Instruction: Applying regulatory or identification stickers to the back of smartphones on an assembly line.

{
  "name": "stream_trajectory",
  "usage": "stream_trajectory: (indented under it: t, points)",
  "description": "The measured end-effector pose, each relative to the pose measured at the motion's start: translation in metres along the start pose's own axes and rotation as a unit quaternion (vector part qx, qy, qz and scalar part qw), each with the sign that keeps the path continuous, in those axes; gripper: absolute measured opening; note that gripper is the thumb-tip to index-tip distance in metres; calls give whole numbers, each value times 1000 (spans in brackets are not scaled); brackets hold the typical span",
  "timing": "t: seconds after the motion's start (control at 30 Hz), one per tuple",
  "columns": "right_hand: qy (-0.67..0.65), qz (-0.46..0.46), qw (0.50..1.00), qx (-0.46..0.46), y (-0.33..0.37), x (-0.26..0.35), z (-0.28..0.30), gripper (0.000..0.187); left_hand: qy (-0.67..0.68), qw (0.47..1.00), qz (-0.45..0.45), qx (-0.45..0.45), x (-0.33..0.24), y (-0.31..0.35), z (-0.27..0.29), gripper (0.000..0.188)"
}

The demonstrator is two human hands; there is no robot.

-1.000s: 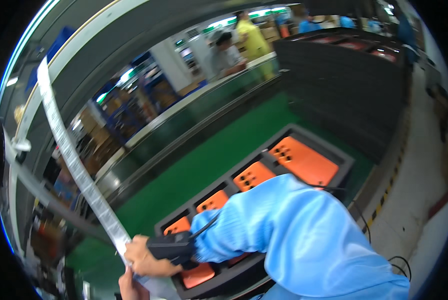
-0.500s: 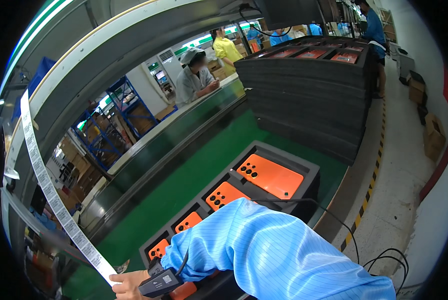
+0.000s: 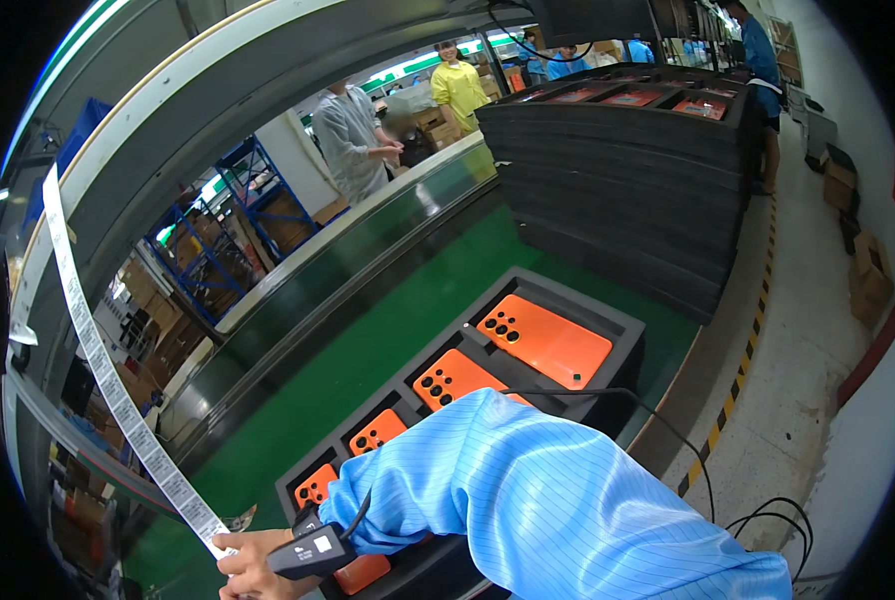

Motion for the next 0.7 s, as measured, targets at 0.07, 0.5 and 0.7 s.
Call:
stream_trajectory:
  t: [0.07,0.5,0.7]
  points:
    - [-25,-32,999,32,6,2,-8,57,28,996,15,83,1,2,-11,32]
    - [-62,-180,976,108,-21,-43,121,19,-496,841,-188,-108,6,-35,65,57]
    - [-13,-256,962,96,3,-41,148,36,-713,633,-274,127,-9,-4,-45,47]
Point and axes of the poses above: each hand's wrist, its own y-axis away from the middle knuckle, its own z-axis out of the back of the hand, x = y × z, the point moved 2 cm from there along -y, towards the middle knuckle, and after that the axes turned 2 degrees about -z, right-handed, at the moved point
